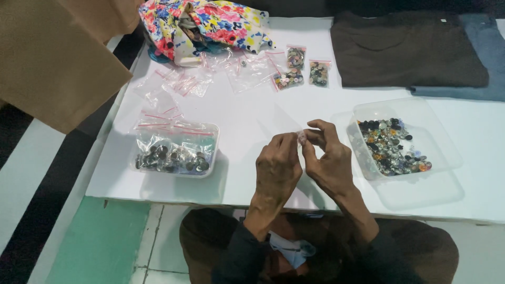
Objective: Sorting black buttons from a container and placing them into small plastic bags.
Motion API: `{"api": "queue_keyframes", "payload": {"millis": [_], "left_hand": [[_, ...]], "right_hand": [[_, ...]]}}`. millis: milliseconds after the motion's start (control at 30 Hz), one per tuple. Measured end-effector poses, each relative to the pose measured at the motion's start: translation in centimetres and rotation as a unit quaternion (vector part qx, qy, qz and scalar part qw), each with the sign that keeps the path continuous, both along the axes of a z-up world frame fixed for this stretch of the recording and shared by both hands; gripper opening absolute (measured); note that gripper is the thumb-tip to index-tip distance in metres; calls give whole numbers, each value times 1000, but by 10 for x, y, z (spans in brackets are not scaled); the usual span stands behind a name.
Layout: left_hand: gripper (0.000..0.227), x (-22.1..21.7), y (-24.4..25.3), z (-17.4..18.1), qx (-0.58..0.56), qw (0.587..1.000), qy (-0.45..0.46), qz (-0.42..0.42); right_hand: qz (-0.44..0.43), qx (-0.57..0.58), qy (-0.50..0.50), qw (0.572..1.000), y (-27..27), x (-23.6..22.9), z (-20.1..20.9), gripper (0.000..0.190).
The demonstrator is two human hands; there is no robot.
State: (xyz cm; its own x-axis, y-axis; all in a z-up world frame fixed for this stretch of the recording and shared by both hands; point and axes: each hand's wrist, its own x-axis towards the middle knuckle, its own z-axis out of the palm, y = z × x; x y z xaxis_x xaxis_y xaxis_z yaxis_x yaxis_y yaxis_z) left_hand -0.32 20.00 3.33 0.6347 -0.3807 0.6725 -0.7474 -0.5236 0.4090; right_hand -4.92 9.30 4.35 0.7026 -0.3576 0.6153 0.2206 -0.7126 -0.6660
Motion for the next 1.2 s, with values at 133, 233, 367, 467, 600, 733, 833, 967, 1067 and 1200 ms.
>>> {"api": "queue_keyframes", "payload": {"millis": [133, 233, 367, 467, 600, 733, 833, 967, 1067, 1200], "left_hand": [[19, 4, -6, -20, -31, 1000, 4, 2], [15, 9, -7, -26, -79, 997, 17, 11], [16, 5, -10, -13, -8, 999, -45, 23], [14, 6, -10, -17, -29, 999, -35, 16], [13, 7, -10, -17, -57, 997, -25, 49], [16, 5, -5, -11, -24, 997, -40, 62], [15, 9, -2, -13, -19, 998, -27, 60], [13, 11, 3, -8, -18, 999, -8, 48], [13, 12, 3, -2, -24, 999, -2, 30], [12, 12, 7, 4, -29, 999, 8, 24]], "right_hand": [[-8, 26, 38, 999, -6, -1, -10, 31], [4, 70, 64, 995, -5, -4, -7, 29], [50, 156, 71, 984, -7, -2, 1, 38], [28, 119, 86, 989, -5, 0, 3, 37], [-27, 55, 105, 993, -9, -1, -10, 40], [-9, -11, 9, 1000, 3, -1, -4, 50], [-30, -241, -79, 967, -3, -4, -10, 37], [-29, -344, -67, 936, -9, -6, -8, 27], [-32, -360, -57, 931, -16, -5, -7, 26], [-29, -392, -40, 919, -22, -8, -3, 18]]}}
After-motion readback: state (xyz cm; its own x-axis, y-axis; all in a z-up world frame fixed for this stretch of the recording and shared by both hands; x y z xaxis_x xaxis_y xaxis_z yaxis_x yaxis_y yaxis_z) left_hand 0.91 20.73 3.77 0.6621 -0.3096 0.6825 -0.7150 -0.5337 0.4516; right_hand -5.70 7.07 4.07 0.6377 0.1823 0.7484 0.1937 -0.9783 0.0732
